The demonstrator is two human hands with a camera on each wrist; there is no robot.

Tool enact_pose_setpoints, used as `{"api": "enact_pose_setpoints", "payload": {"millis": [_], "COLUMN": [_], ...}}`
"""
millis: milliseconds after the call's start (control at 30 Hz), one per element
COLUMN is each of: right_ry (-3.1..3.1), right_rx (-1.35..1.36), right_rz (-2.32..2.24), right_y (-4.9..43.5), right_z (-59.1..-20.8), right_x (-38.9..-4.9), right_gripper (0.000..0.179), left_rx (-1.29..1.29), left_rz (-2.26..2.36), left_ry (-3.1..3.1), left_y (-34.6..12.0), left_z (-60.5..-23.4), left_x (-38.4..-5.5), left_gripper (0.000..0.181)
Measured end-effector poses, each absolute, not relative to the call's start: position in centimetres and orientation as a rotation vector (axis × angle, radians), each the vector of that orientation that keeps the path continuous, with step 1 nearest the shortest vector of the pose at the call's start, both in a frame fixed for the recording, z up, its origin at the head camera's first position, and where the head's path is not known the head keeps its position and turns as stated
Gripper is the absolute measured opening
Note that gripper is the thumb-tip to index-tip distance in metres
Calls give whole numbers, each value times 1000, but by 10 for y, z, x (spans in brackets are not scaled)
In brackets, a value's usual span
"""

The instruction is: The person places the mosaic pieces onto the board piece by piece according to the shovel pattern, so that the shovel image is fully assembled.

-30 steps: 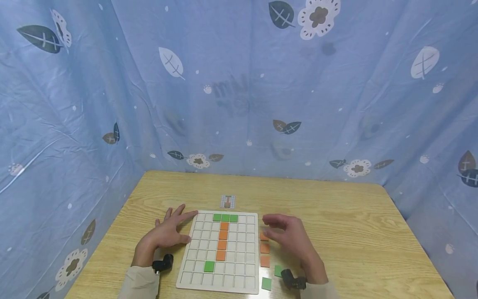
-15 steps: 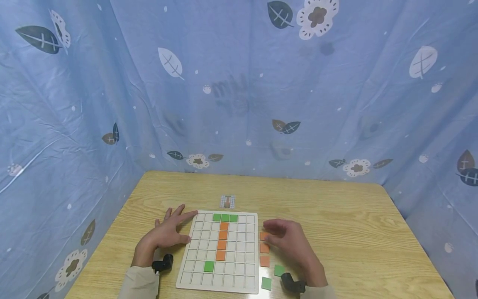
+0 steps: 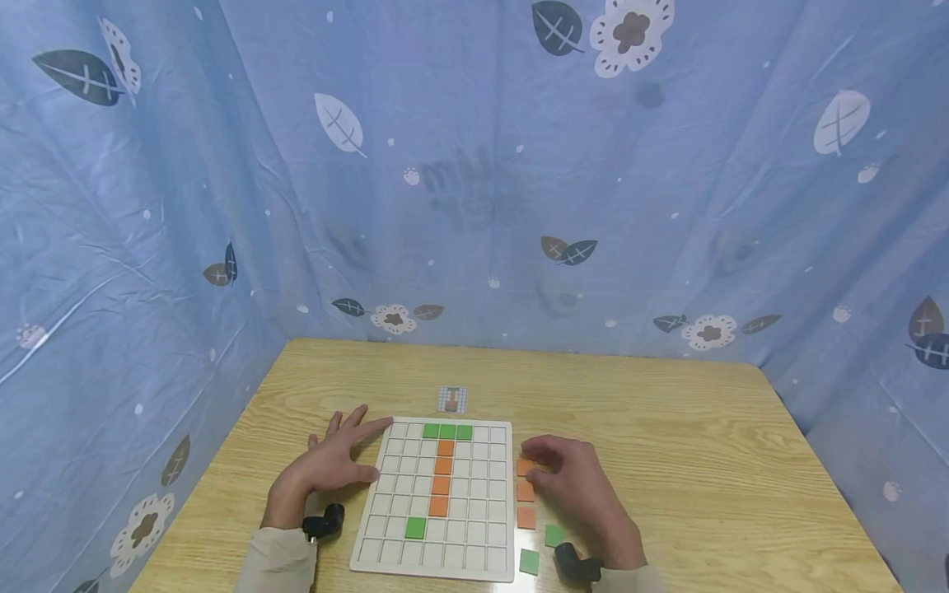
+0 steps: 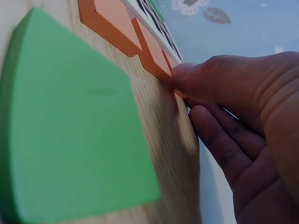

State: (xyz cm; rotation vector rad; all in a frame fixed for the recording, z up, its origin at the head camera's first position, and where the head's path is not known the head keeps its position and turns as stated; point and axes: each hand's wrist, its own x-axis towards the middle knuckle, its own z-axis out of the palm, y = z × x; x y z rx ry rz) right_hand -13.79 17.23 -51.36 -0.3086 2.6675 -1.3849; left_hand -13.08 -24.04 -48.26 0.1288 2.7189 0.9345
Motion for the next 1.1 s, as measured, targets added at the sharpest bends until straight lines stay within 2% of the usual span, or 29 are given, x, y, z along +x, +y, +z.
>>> {"api": "enact_pose_setpoints", "payload": {"millis": [367,1100], "right_ry": [2716,2675], "right_rx": [-435,-384], "right_rz": [-1313,-1344], "right_y": [177,176], "right_z": [-517,-516], "right_x": [-138,-138], "right_gripper": [35,31], "left_rx": [130,113], "left_rz": [934,931], "left_ry": [2720,2725], "left_y": [-240,-239], "left_z": [-483,-483], "left_x": [-131,-130], "left_gripper": [86,86]}}
